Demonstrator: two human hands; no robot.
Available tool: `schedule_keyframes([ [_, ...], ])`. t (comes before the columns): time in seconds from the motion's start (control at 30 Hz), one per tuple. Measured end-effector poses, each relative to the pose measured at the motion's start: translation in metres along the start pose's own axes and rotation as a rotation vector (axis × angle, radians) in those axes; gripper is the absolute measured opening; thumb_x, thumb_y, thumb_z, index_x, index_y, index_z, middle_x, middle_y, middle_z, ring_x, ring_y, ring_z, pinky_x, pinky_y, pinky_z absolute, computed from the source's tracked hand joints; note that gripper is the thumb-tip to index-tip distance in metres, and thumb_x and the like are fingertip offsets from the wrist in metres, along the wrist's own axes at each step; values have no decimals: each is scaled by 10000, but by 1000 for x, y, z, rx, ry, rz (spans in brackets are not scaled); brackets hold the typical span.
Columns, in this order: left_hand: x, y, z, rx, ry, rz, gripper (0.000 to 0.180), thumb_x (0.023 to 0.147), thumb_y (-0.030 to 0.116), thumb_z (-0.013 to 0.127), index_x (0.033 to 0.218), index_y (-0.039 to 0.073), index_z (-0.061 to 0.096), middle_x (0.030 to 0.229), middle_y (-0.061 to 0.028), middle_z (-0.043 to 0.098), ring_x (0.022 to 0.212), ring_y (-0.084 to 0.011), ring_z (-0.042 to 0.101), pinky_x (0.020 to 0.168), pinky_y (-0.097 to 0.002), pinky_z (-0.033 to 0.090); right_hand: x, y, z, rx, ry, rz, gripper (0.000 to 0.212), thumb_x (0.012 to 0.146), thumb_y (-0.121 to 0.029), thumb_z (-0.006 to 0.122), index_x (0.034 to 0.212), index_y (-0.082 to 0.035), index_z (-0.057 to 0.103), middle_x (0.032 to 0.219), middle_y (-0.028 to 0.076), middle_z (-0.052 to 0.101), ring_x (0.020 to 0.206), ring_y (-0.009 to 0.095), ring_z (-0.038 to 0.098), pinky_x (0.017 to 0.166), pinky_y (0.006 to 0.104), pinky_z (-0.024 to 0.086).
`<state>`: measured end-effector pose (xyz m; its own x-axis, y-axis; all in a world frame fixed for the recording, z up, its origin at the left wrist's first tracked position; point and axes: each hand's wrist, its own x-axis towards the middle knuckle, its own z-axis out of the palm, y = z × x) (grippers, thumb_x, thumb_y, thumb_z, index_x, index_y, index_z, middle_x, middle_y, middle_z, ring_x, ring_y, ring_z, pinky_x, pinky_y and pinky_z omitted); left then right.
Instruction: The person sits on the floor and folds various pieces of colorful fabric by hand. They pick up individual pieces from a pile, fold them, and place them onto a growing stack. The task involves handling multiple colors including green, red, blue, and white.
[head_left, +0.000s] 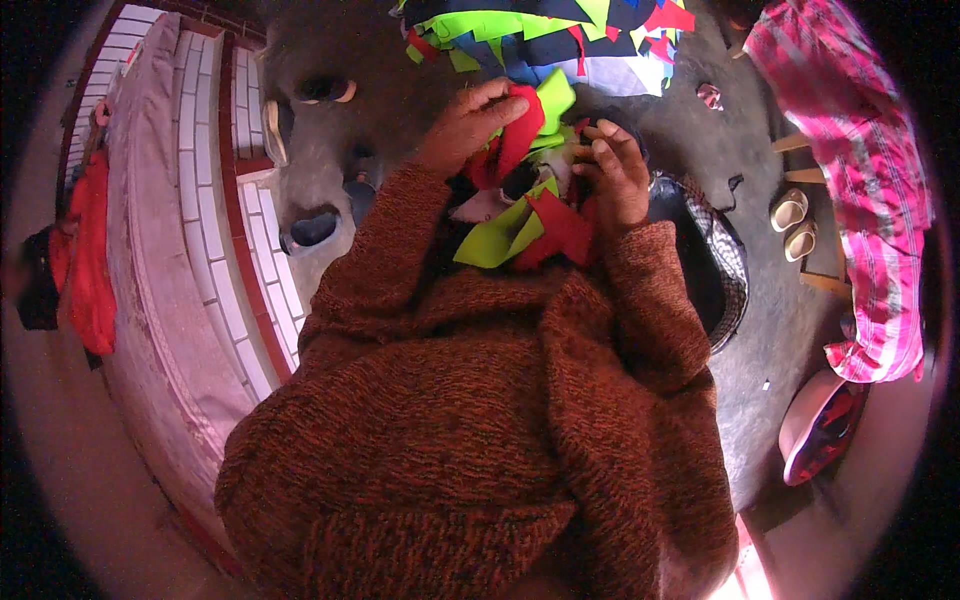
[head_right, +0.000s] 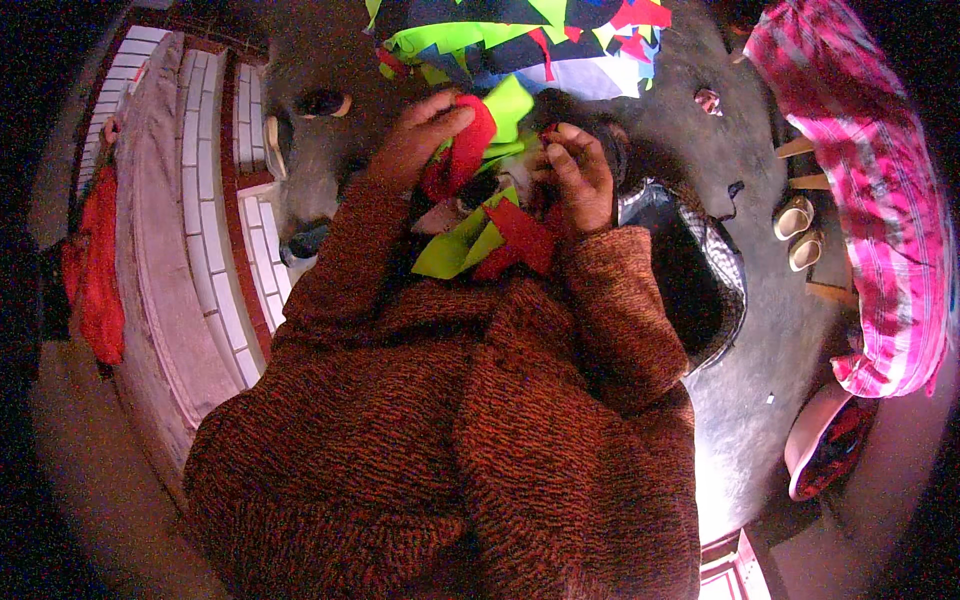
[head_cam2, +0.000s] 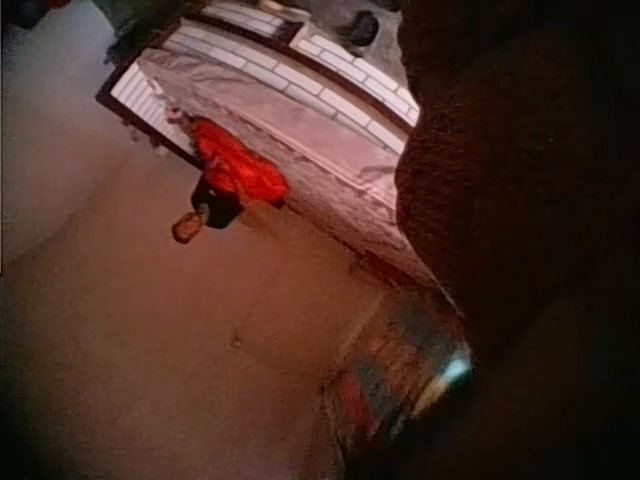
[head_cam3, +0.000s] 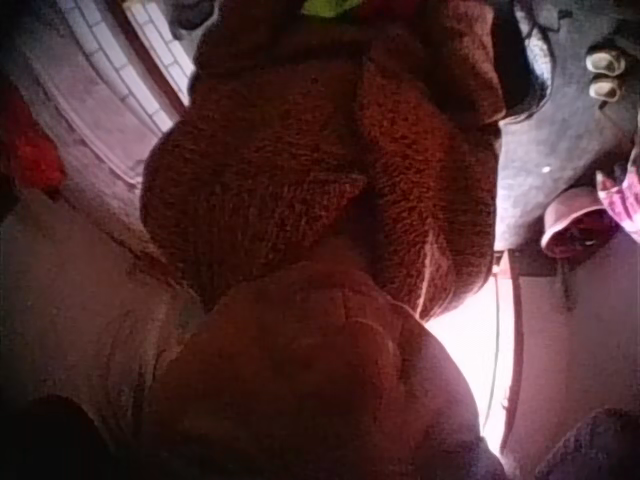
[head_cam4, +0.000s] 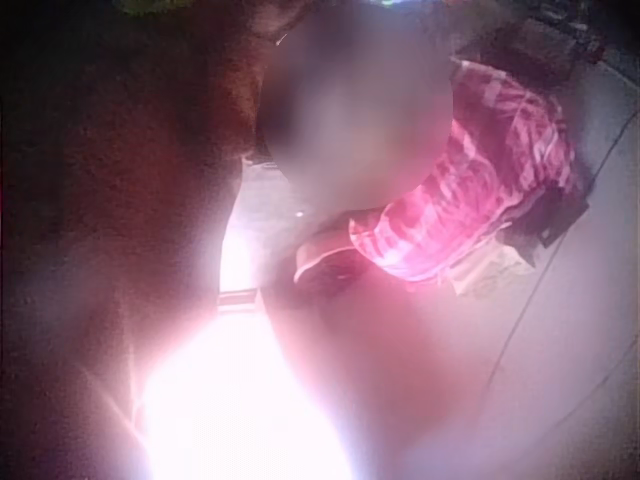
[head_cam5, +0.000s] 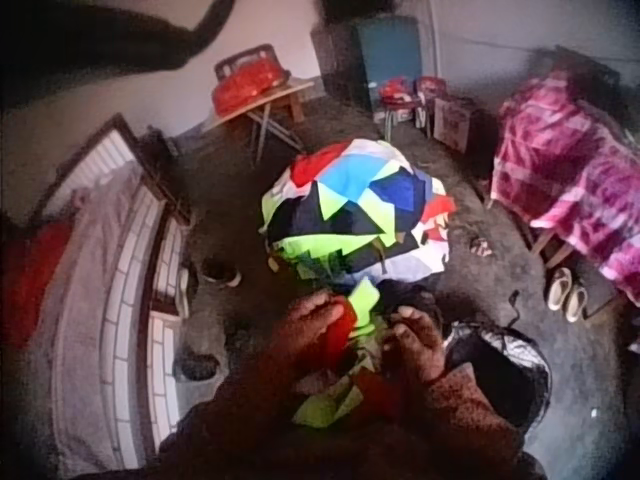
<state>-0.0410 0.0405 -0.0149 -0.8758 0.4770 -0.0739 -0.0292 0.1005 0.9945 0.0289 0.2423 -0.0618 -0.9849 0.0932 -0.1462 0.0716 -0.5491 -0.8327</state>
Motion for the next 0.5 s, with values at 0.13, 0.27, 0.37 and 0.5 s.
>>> schedule_keyframes([
  [0.13, -9, 20, 8, -207, -6, 60, 219, 926, 226, 516, 1005, 33, 584, 925, 16, 586, 854, -50, 523, 759, -219, 442, -1, 8, 4, -22, -131, -39, 451, 837, -187, 634, 1214, -23, 447, 1078, 72, 545, 892, 157, 533, 764, 285, 437],
  [0.27, -12, 20, 12, -356, -33, -3, 219, 937, 206, 498, 1038, 26, 572, 929, 14, 588, 856, -55, 526, 770, -218, 440, -4, 4, 6, 57, -244, 4, 421, 834, -131, 647, 1200, -21, 472, 1167, 68, 537, 1078, 176, 499, 948, 323, 380],
  [0.37, -14, 28, 22, -265, -55, -69, 226, 932, 214, 513, 1035, 24, 578, 929, 12, 589, 851, -58, 531, 766, -217, 441, -9, -4, 9, 118, -250, 93, 327, 850, -128, 628, 1143, -27, 522, 1124, 60, 566, 1040, 166, 520, 941, 317, 385],
  [0.5, -13, 15, 21, -193, 6, 1, 238, 922, 227, 534, 1032, 23, 586, 930, 7, 593, 847, -60, 534, 766, -221, 442, -1, 9, -7, 132, -252, 89, 147, 881, -137, 592, 997, -48, 578, 1040, 51, 608, 939, 150, 561, 887, 309, 422],
])
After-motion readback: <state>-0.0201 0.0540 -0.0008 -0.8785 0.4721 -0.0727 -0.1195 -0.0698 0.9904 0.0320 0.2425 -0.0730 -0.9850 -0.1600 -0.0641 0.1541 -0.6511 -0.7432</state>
